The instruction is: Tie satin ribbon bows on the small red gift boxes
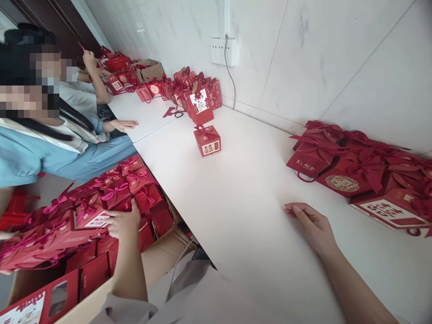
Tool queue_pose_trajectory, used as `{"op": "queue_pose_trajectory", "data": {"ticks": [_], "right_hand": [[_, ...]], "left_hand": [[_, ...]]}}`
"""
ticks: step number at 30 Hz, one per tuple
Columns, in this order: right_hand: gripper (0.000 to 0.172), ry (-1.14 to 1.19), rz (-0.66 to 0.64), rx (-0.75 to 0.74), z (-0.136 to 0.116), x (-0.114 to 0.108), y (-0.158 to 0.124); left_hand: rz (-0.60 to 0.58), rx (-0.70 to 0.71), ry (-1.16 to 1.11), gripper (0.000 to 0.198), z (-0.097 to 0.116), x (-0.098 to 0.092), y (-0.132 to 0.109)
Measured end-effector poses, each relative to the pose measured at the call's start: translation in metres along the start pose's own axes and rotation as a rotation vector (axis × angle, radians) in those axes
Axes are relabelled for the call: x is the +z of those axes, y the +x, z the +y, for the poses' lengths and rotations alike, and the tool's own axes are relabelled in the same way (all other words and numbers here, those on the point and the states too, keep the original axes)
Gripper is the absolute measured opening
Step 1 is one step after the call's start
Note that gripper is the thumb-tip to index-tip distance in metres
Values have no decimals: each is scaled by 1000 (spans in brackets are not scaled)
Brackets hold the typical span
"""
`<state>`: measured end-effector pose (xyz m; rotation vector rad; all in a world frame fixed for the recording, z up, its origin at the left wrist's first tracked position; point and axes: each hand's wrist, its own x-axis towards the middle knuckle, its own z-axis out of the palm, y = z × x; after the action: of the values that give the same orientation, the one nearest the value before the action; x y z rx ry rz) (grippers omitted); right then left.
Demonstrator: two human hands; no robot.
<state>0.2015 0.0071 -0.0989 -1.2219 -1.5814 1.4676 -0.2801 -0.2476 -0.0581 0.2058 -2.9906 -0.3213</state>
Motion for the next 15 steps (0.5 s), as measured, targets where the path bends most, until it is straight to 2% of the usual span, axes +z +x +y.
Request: {"op": "queue_pose_trajectory", "data": {"ticks": [3,5,7,9,11,12,13,15], "right_hand": [[30,-5,-10,-9,2,-2,1],[31,-10,-11,-11,4,-2,2],[31,-18,-6,-16,6,1,2],[31,-11,0,-22,3,5,1],[30,35,18,-29,-7,7,2],[29,67,20,-37,-15,6,3],[29,109,40,-68,-25,2,5],[27,110,99,-164,-49,-14,5]], "left_hand": [[-85,-4,-3,107,-2,-5,0],[-70,12,14,102,-6,-17,-2],[87,85,32,95,-9,-34,-6],[289,237,7,86,-5,-51,-13],[383,420,-100,74,10,-66,-24],[378,512,-174,64,22,-71,-31],[339,606,-253,55,36,-75,-40],[179,840,-395,43,70,-77,-65]]}}
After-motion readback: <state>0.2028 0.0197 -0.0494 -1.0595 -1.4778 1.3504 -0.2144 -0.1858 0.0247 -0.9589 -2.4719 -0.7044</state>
